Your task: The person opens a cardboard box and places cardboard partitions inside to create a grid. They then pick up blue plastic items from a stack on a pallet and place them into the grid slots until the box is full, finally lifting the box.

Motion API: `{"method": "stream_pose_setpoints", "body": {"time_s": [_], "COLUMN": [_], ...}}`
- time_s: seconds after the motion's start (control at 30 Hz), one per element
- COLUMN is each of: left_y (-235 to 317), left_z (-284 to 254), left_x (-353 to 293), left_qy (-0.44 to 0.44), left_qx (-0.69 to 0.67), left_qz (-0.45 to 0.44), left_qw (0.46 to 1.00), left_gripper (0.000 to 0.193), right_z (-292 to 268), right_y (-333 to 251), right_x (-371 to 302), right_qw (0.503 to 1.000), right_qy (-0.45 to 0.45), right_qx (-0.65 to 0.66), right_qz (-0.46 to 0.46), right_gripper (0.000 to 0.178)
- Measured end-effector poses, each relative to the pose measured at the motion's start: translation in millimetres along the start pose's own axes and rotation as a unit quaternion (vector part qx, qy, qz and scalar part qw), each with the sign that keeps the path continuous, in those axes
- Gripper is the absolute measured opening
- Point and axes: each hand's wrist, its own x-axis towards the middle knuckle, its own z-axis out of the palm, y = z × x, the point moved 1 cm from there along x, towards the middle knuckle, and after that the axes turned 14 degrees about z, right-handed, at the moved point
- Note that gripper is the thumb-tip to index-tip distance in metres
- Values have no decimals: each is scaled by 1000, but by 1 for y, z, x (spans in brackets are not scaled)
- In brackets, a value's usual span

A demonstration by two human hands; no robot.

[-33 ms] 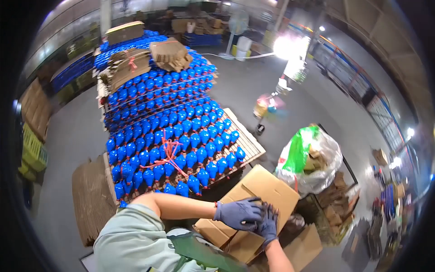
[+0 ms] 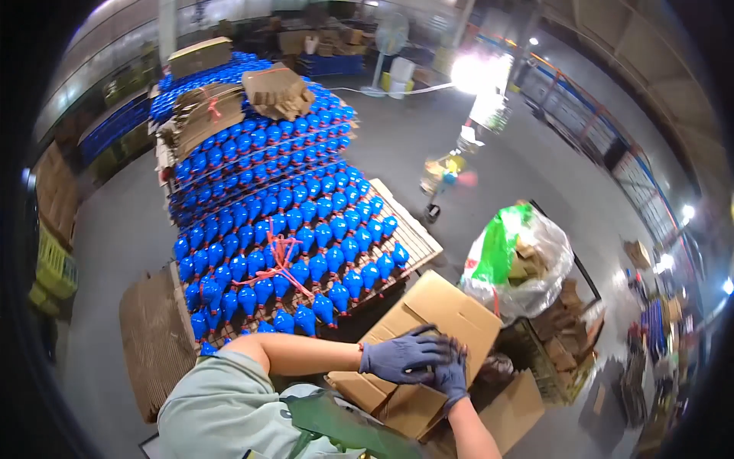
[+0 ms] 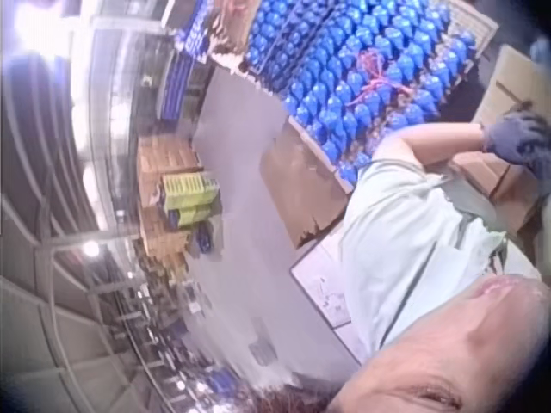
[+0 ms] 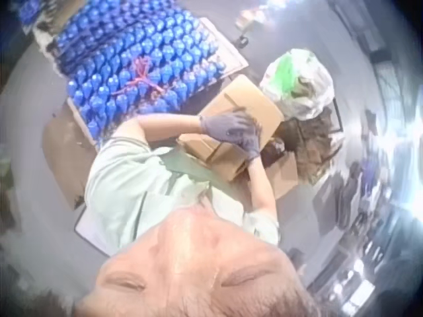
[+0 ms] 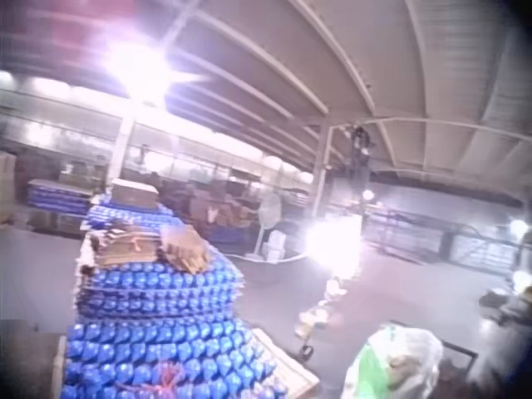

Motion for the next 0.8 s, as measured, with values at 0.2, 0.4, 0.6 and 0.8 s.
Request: {"method": "stream_pose_setpoints", "body": {"time_s": [0.2, 0.4, 0.6, 0.8], "left_y": [-12, -75, -52, -58], "left_z": [27, -10, -51, -11], "left_x": [-37, -110, -98, -113], "left_qy": [-96, 244, 207, 163], "left_qx": [111, -168, -370, -417], "left_qz": [-8, -407, -484, -457], "left_qw": [989, 864, 766, 768], "left_gripper": [60, 46, 26, 32], "right_z": [-10, -12, -81, -108], "right_y": [17, 5, -25, -100], "right_x": [-11, -37, -67, -63], "right_qw": [935, 771, 697, 472], "right_qy": [276, 39, 56, 328], "right_qx": [222, 522, 630, 815], "right_qz": [1, 362, 337, 67], "right_gripper": [50, 71, 74, 71]}}
